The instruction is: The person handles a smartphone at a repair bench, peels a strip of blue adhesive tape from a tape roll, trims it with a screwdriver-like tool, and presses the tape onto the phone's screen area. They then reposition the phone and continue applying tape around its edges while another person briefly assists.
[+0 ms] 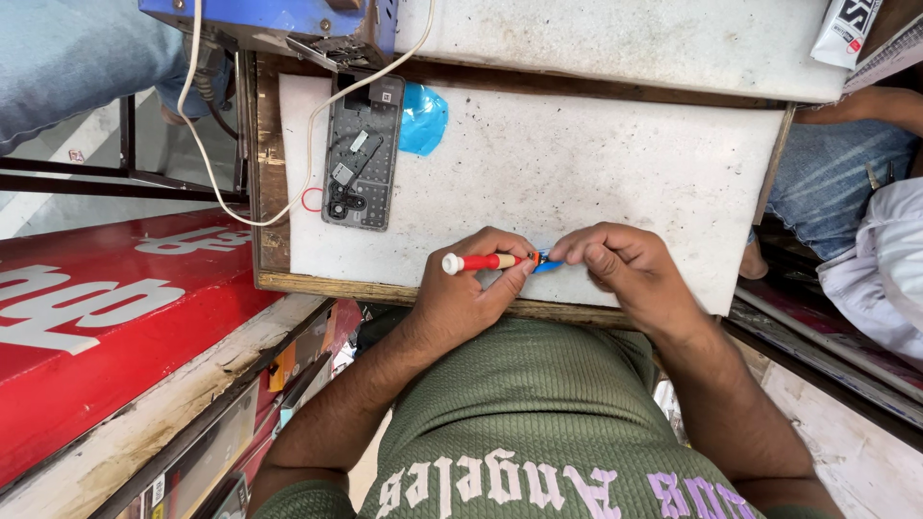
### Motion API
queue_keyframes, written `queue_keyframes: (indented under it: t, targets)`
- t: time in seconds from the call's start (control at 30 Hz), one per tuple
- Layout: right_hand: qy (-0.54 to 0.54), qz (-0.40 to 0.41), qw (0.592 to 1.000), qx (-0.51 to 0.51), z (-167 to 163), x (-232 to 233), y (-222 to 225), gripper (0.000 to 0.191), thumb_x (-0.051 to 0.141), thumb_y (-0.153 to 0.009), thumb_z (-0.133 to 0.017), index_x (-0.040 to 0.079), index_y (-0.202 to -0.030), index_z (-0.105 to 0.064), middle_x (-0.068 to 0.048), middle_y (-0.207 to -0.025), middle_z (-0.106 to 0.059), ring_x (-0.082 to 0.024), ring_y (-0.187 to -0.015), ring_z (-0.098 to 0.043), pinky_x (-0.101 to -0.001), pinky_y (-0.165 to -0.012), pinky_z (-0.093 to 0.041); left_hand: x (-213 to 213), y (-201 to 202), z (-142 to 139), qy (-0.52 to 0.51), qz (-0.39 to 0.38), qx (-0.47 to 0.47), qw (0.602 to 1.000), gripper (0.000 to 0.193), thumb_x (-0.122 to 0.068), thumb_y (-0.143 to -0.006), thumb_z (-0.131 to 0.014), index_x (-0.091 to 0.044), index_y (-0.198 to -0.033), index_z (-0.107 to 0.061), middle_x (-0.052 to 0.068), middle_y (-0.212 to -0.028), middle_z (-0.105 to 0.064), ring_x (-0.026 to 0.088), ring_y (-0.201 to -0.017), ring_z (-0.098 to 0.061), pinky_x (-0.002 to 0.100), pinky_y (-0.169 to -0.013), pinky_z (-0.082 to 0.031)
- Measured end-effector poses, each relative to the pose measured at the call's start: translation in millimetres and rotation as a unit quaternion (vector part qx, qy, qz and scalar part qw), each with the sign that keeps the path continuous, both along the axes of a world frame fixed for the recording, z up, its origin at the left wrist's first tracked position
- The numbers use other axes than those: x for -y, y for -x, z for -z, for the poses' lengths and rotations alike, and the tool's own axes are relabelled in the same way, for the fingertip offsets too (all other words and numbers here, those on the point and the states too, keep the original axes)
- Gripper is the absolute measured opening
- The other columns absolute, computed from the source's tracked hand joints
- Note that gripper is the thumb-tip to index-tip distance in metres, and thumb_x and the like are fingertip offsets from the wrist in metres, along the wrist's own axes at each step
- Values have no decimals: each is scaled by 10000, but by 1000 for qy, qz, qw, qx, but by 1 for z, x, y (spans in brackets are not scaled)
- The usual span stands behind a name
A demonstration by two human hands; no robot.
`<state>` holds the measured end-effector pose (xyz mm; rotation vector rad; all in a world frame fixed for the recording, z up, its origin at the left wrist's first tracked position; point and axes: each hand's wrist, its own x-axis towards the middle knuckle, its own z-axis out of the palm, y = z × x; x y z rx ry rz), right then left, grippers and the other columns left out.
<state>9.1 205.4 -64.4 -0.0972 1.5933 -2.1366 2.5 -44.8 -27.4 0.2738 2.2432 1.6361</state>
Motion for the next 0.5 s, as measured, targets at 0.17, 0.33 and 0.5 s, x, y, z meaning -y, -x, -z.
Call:
queue_keyframes:
  t: [0.17, 0.33, 0.5]
  targets:
    - [177, 43, 974, 138, 23, 15, -11, 240, 216, -1120, -532, 6, -1099, -646, -133, -1029, -707, -55, -564, -409, -204, -505, -365, 1, -1, 4, -23, -17, 36, 999, 124, -144, -976, -723, -76, -1064, -667, 32, -963, -758, 101, -911, -740, 267, -798, -600]
    - [244, 88, 945, 197, 18, 21, -11, 154, 118, -1081, -541, -9, -1127, -614, -107, -1057, -672, -59, -608, -437, -215, -540, -377, 2, 1, 8, -48, -28, 58, 997, 115, -139, -984, -710, -62, -1055, -660, 28, -956, -751, 75, -914, -722, 253, -798, -592]
    - [127, 69, 983, 115, 11, 31, -13, 356, -120, -935, -636, -21, -1274, -588, -67, -1099, -623, -36, -747, -490, -181, -652, -428, 2, 4, 12, -92, -35, 79, 992, 140, -135, -977, -727, -37, -1041, -649, 34, -938, -738, 62, -871, -693, 240, -765, -581]
